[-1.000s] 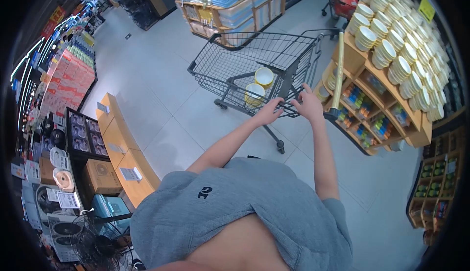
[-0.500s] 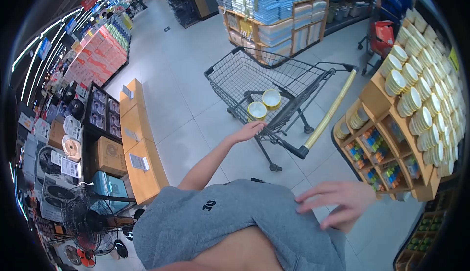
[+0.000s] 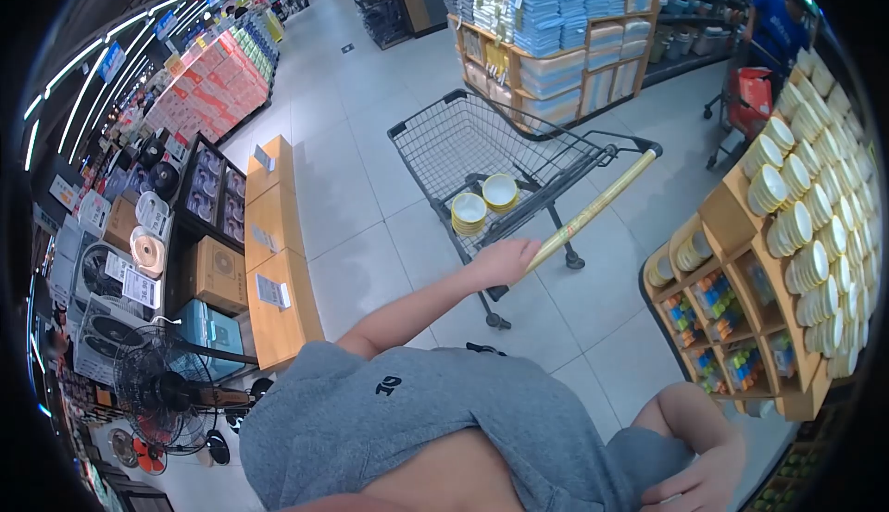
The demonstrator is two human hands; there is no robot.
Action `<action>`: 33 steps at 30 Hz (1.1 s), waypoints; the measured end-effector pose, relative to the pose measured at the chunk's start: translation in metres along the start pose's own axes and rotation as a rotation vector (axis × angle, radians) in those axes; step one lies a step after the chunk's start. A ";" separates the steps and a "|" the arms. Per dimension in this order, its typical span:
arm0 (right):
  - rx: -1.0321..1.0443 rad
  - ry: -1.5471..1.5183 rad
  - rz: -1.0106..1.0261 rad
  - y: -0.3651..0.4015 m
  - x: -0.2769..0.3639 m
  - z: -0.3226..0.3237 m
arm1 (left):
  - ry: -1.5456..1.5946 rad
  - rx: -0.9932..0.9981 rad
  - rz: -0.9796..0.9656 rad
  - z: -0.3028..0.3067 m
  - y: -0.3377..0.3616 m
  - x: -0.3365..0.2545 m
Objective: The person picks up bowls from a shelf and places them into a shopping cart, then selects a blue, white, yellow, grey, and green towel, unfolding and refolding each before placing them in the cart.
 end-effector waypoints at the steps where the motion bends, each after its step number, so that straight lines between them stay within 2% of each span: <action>1: -0.098 0.034 0.146 -0.001 0.015 0.005 | 0.065 0.013 -0.031 -0.009 -0.006 0.005; 3: -0.295 0.108 0.436 0.013 0.039 0.014 | -0.055 -0.070 -0.068 0.002 0.000 0.014; 4: -0.147 -0.003 0.392 0.009 0.032 0.003 | -0.111 -0.108 -0.087 0.010 0.008 0.014; 7: 0.261 -0.282 0.230 0.031 0.021 -0.026 | -0.020 -0.258 -0.059 0.006 -0.003 0.015; 10: 0.391 -0.621 0.299 0.057 -0.001 -0.017 | 0.109 -0.280 0.131 0.009 -0.008 0.017; 12: 0.292 -0.759 0.264 0.070 -0.042 -0.008 | 0.076 -0.345 0.115 0.012 -0.012 0.014; 14: 0.337 -0.933 0.200 0.065 -0.098 -0.025 | 0.040 -0.390 0.078 0.008 -0.022 0.014; 16: 0.208 -0.989 -0.039 0.046 -0.169 -0.065 | 0.025 -0.426 0.075 0.008 -0.030 0.019; 18: 0.120 -0.604 -0.184 0.031 -0.231 -0.095 | 0.000 -0.444 0.079 0.007 -0.036 0.023; 22: -0.123 -0.656 -0.105 -0.009 -0.281 -0.140 | -0.082 -0.482 0.078 0.013 -0.045 0.032; 25: 0.182 -0.499 -0.151 -0.015 -0.299 -0.200 | -0.120 -0.492 0.075 0.024 -0.049 0.044; 28: 0.380 -0.420 -0.328 0.021 -0.342 -0.243 | -0.146 -0.503 0.086 0.025 -0.058 0.053; 31: 0.282 -0.111 -0.434 0.038 -0.388 -0.226 | -0.180 -0.520 0.091 0.034 -0.066 0.064; 33: 0.287 -0.122 -0.421 0.035 -0.389 -0.222 | -0.209 -0.501 0.097 0.034 -0.073 0.071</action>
Point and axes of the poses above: each hand's wrist, its own y-axis away from the middle knuckle, its own z-axis out of the back of the hand, x = y × z, the point moved 10 cm from there along -y, towards the middle knuckle, and after that the axes turned 10 degrees about z, right-handed, at the moved point
